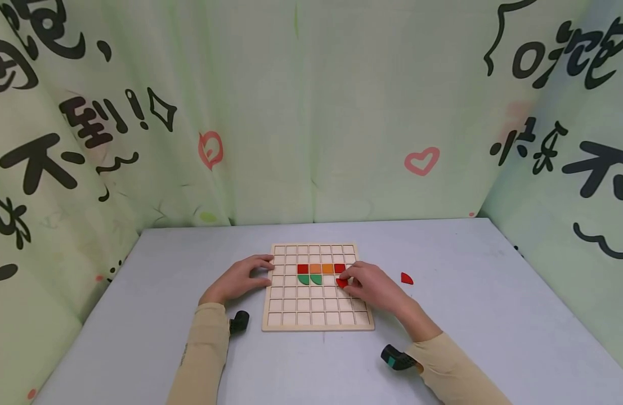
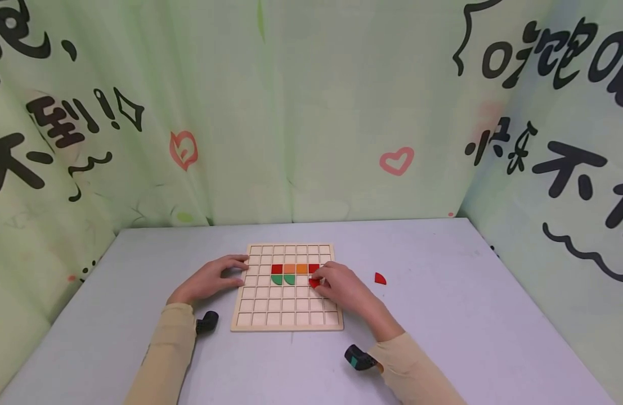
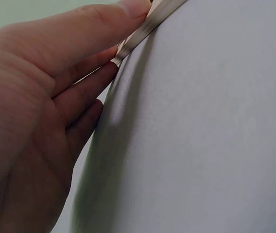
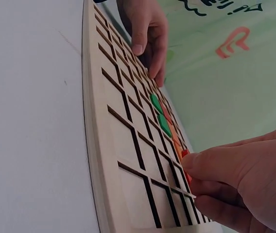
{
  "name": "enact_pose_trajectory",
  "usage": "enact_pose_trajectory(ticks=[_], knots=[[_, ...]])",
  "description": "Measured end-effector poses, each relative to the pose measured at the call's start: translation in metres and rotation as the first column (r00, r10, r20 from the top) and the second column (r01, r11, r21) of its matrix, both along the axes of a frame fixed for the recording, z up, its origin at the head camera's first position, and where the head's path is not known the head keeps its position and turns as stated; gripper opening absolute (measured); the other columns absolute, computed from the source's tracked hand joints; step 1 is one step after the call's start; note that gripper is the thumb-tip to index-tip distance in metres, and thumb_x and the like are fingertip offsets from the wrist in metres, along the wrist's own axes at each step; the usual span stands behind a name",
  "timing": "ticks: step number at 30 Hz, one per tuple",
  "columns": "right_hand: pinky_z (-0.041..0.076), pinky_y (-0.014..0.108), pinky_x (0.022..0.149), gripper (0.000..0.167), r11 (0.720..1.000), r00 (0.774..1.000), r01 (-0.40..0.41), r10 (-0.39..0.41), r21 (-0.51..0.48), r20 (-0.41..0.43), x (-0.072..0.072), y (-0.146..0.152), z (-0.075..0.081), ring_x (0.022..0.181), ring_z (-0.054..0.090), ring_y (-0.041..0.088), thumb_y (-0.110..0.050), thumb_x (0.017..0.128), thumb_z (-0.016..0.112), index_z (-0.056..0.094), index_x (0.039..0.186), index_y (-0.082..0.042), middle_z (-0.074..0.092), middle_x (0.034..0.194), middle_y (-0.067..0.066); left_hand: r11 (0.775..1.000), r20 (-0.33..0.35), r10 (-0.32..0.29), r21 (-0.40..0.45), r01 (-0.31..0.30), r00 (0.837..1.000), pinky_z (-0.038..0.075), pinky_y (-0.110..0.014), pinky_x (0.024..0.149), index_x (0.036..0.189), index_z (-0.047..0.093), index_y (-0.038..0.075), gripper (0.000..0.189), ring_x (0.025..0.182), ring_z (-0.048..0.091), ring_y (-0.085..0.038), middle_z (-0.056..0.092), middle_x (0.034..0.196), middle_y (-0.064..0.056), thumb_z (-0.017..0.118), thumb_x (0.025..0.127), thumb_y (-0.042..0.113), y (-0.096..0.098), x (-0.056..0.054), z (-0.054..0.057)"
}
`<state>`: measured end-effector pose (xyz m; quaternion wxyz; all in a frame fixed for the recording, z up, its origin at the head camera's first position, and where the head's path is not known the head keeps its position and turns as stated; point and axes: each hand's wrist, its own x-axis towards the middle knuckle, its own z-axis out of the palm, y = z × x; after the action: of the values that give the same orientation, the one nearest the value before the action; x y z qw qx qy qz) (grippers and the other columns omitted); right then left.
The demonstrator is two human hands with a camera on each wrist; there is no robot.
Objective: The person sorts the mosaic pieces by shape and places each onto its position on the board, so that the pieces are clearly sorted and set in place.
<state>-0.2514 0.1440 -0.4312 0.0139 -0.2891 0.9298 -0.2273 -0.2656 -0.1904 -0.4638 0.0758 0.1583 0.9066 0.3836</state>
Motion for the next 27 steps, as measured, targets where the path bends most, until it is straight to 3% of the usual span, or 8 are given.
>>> enact_pose_trajectory(ticks=[11, 27], knots=[[0.054, 0.030, 0.077, 0.019, 0.999, 0.999, -0.043, 0.044, 0.016, -0.029, -0.009, -0.023, -0.008, 0.088, 0.059, 0.019, -0.009, 0.086, 0.075, 0.073, 0.104, -0.003, 0.065, 0.099, 0.005, 1.000, -0.003, 0.004, -0.001, -0.004, 1.000, 0.031, -0.047, 0.115, 0.123, 0.066, 0.011, 0.038, 0.142, 0.034, -0.028, 0.046, 0.149, -0.003, 0.074, 0.088, 0.023, 0.000, -0.002, -0.003], [0.053, 0.030, 0.077, 0.020, 1.000, 0.999, 0.016, -0.015, 0.023, -0.045, -0.013, -0.030, -0.013, 0.087, 0.057, 0.016, -0.010, 0.086, 0.075, 0.074, 0.106, -0.005, 0.062, 0.099, 0.002, 1.000, 0.001, 0.001, 0.010, -0.001, 1.000, 0.031, -0.047, 0.115, 0.124, 0.066, 0.011, 0.039, 0.142, 0.033, -0.028, 0.046, 0.149, -0.002, 0.074, 0.088, 0.022, -0.001, -0.001, -0.002]])
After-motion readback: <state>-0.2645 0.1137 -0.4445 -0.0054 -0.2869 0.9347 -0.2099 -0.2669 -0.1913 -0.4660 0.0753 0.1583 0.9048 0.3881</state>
